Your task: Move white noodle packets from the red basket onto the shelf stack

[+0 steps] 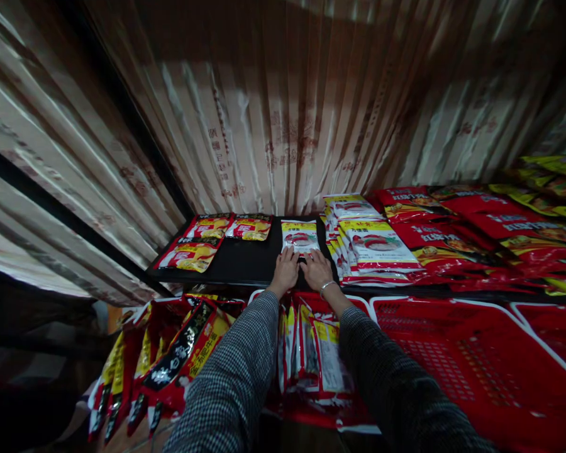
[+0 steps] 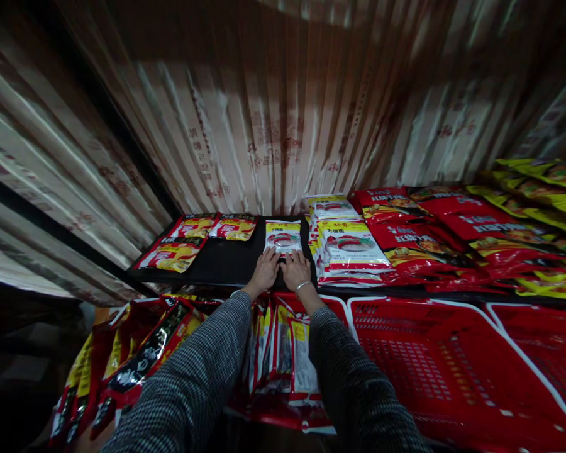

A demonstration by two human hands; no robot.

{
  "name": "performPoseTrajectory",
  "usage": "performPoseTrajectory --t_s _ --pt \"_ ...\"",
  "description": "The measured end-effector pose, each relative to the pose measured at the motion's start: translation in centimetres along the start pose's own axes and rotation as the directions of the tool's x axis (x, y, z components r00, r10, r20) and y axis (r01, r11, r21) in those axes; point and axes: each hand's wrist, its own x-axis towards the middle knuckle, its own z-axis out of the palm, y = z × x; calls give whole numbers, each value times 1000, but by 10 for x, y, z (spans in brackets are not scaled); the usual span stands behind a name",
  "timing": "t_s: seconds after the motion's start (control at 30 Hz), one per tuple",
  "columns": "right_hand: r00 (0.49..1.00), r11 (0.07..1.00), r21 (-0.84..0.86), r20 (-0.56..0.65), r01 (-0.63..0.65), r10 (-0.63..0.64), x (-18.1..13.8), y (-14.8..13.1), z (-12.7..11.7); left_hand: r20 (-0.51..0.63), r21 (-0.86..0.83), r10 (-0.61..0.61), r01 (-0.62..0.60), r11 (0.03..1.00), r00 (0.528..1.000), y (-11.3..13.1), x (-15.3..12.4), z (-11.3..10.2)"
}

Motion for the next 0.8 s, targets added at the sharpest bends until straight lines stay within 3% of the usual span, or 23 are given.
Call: performPoseTrajectory --t_s 0.27,0.5,0.8 --pt "994 995 19 -41 -97 98 32 8 4 18 80 22 -24 997 1000 2 35 11" --pt "991 993 44 -75 -108 111 31 7 4 -82 115 63 -53 992 995 5 32 10" --pt "982 993 9 -146 -120 120 29 8 9 17 280 18 -22 960 1000 9 33 7"
